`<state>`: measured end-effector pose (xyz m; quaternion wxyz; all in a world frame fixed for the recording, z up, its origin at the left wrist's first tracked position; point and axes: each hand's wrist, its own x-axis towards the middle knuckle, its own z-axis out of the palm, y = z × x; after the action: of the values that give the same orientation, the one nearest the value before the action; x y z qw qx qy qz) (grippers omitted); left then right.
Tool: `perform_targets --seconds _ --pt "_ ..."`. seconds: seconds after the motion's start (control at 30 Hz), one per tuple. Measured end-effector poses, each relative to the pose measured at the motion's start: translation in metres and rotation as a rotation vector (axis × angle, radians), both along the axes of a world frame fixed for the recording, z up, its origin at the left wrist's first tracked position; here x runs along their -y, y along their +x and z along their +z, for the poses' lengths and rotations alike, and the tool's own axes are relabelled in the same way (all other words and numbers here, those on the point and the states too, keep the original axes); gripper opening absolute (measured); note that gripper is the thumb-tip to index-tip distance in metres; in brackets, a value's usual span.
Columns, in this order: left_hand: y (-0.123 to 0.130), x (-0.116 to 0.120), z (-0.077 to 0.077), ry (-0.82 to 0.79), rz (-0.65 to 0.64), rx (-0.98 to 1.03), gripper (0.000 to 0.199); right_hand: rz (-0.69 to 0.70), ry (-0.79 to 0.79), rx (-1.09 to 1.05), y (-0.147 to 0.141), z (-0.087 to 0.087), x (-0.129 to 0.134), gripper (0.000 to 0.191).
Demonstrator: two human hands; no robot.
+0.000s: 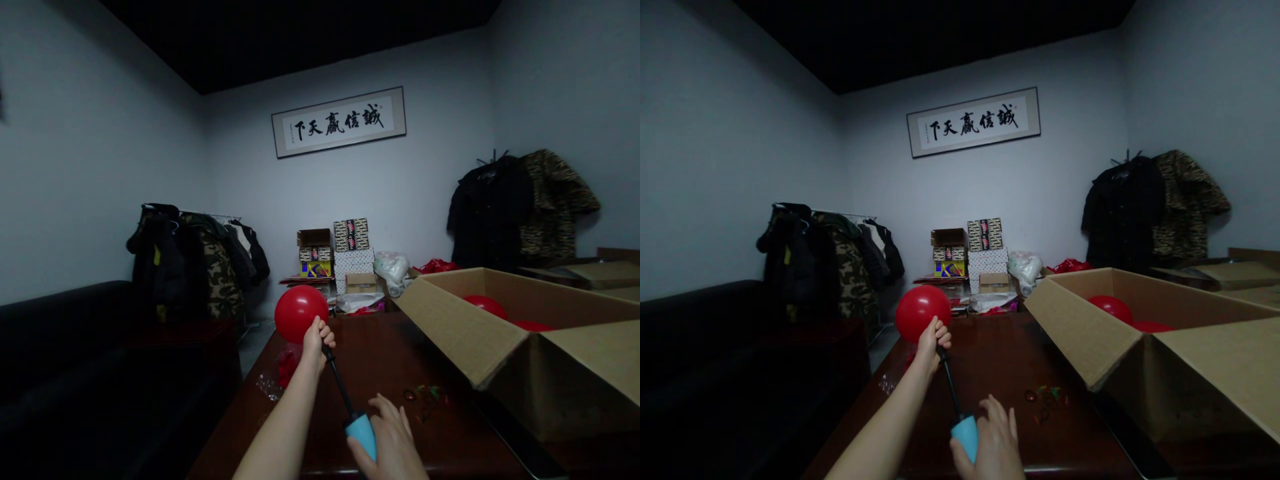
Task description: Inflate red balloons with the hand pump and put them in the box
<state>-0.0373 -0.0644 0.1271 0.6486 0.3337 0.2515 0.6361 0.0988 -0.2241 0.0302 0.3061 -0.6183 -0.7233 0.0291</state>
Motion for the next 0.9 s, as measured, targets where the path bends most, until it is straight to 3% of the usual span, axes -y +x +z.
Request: perform_targets --seconds 0.23,0.37,0.6,0.9 --pt "0.030 0.007 -0.048 -0.088 -0.109 -0.002 0.044 -0.034 -0.075 -0.047 0.001 0.010 -0.028 0.049" --pt "0.036 0.001 -0.069 -0.127 -0.107 -0.039 0.045 -0.048 -0.124 -0.073 -0.003 0.009 -0.051 0.050" --pt "0.031 -0.016 -0.096 -0.154 -0.047 -0.091 0.049 -0.055 -0.105 -0.134 -0.013 -0.024 -0.064 0.046" --pt "0.036 -0.025 -0.142 -0.220 -0.017 -0.036 0.048 -0.119 -0.160 0.028 -0.012 -0.063 -0.075 0.043"
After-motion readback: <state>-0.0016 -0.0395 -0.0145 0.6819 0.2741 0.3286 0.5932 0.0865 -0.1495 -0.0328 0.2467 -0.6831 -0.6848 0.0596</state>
